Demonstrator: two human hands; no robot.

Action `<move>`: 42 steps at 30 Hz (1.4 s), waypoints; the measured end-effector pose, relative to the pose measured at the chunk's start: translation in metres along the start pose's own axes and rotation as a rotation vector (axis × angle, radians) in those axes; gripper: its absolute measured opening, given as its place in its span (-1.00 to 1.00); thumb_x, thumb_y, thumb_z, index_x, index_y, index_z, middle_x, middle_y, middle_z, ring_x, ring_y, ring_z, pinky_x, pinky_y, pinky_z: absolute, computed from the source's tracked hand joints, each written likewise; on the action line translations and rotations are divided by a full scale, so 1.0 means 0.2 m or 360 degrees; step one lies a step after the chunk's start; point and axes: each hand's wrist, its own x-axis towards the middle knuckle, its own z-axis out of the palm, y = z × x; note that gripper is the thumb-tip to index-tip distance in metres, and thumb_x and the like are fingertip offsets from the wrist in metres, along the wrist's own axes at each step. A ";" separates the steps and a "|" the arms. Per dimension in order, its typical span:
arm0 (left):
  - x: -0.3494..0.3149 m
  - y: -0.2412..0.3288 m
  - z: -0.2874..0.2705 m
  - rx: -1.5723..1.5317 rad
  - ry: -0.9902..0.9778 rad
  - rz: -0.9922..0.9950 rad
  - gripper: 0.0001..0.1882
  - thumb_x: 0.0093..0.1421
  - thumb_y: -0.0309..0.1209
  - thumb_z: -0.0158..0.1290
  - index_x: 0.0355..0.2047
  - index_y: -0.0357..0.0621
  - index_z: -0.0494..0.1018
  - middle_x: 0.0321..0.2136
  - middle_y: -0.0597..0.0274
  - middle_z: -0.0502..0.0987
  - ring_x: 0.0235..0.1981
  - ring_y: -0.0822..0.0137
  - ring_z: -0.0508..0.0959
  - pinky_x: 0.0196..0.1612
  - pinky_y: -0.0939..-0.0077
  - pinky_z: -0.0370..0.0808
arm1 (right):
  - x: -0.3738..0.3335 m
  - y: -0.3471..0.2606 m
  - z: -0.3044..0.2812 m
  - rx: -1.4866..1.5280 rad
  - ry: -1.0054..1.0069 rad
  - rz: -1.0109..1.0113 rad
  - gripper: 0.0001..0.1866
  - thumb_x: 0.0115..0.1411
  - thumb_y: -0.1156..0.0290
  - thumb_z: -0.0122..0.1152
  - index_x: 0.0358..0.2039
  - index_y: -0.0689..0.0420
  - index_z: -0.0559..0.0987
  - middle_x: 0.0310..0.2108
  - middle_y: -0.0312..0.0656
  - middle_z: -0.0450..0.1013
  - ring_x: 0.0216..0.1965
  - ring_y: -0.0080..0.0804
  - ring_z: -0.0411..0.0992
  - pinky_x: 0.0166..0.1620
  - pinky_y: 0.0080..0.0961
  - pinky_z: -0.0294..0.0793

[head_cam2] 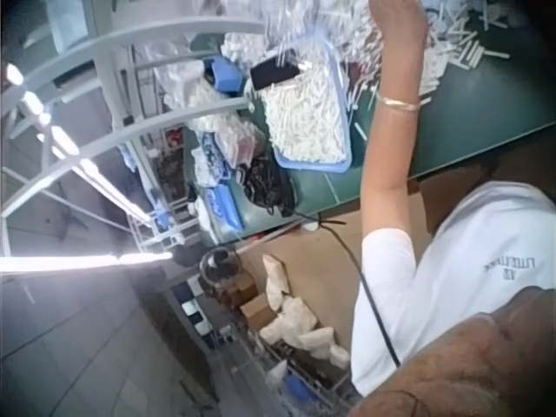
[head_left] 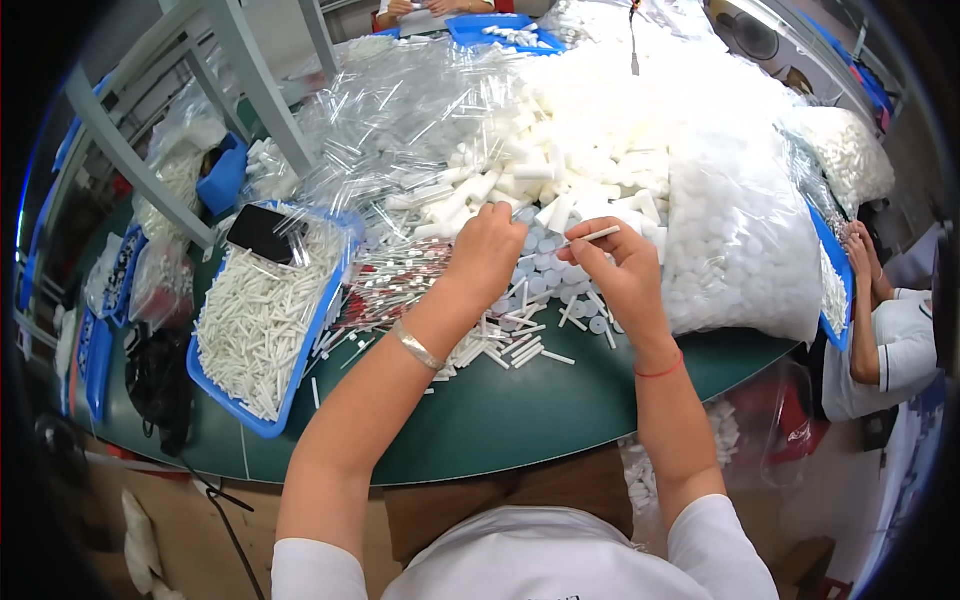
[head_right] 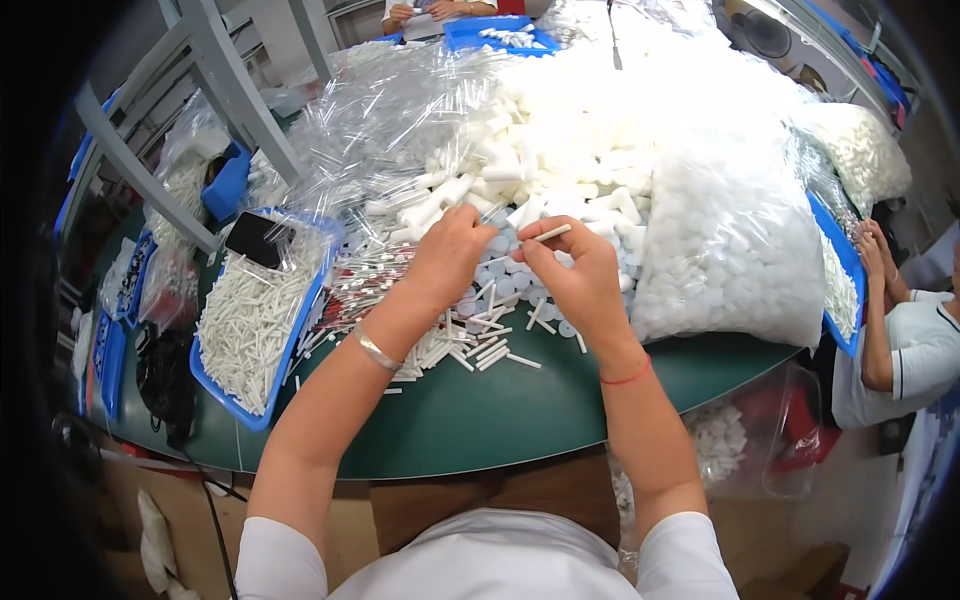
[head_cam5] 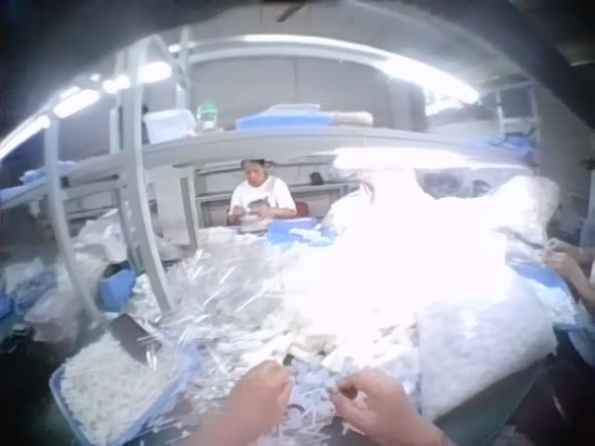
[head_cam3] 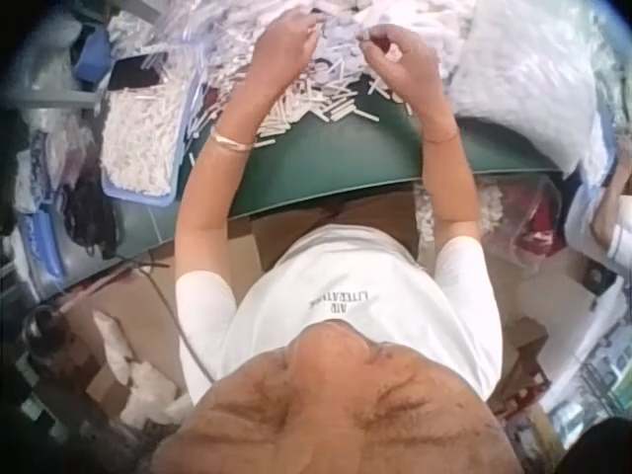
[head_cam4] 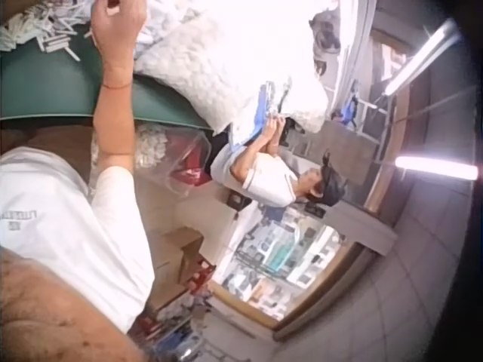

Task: Assembling small white plastic components by hand at a factory workbench.

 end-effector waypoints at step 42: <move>-0.36 0.15 -0.16 -0.2174 0.0174 -0.0950 -0.62 0.15 -0.56 0.14 0.01 -0.28 0.48 -0.32 0.21 0.58 -0.33 0.51 0.57 -0.24 0.68 0.54 | -0.05 0.02 0.07 -0.0396 -0.0252 -0.0323 -0.88 0.07 0.50 0.32 -0.34 0.19 0.65 -0.37 -0.22 0.59 -0.30 -0.46 0.49 -0.18 -0.55 0.41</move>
